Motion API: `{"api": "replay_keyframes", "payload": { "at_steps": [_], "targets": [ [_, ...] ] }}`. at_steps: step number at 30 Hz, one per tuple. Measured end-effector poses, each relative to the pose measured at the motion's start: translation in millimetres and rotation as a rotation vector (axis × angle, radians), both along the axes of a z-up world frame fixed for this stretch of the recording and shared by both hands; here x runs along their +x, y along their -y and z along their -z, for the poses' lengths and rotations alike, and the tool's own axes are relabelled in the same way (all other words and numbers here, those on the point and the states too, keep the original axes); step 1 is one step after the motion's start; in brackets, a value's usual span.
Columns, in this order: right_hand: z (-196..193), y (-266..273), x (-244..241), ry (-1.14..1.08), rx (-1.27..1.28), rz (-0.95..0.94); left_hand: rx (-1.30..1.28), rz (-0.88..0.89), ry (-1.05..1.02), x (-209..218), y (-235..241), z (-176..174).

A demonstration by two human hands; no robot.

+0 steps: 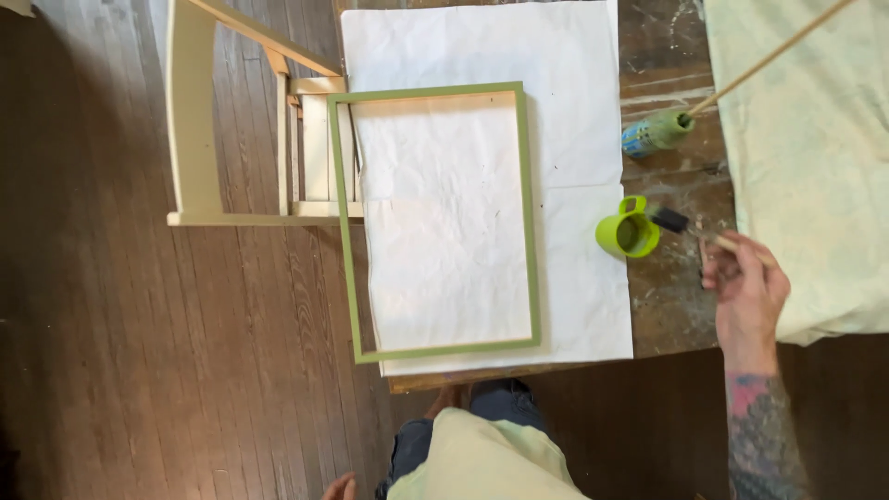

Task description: A person is painting a wooden picture frame with green paint using a foam brush on a workbench.

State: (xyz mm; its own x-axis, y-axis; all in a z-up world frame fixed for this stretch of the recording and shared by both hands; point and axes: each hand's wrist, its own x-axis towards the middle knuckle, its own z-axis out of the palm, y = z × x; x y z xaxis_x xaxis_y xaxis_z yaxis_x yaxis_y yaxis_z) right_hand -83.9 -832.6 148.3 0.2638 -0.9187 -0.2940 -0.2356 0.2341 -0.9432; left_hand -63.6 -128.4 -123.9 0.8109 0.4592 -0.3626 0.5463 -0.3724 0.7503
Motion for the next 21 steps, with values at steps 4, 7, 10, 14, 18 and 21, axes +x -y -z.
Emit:
{"api": "replay_keyframes", "payload": {
  "at_steps": [4,7,10,14,18,21],
  "targets": [
    [-10,-57,-67,-0.002,0.072,0.195,0.198,0.499,-0.592,78,23,-99],
    [-16,-96,-103,-0.066,0.035,0.145,0.134,0.588,-0.567,92,37,-134],
    [-5,-117,-135,-0.090,0.035,0.091,0.032,0.554,-0.469,80,35,-156],
    [-5,-130,-147,-0.125,0.045,0.110,-0.179,0.465,-0.373,41,4,-133],
    [6,-119,-154,-0.087,0.047,0.088,-0.115,0.415,-0.516,-6,-24,-115],
    [-1,-113,-149,-0.102,0.016,-0.005,0.032,0.485,-0.592,-42,-47,-85]
  ]
}}
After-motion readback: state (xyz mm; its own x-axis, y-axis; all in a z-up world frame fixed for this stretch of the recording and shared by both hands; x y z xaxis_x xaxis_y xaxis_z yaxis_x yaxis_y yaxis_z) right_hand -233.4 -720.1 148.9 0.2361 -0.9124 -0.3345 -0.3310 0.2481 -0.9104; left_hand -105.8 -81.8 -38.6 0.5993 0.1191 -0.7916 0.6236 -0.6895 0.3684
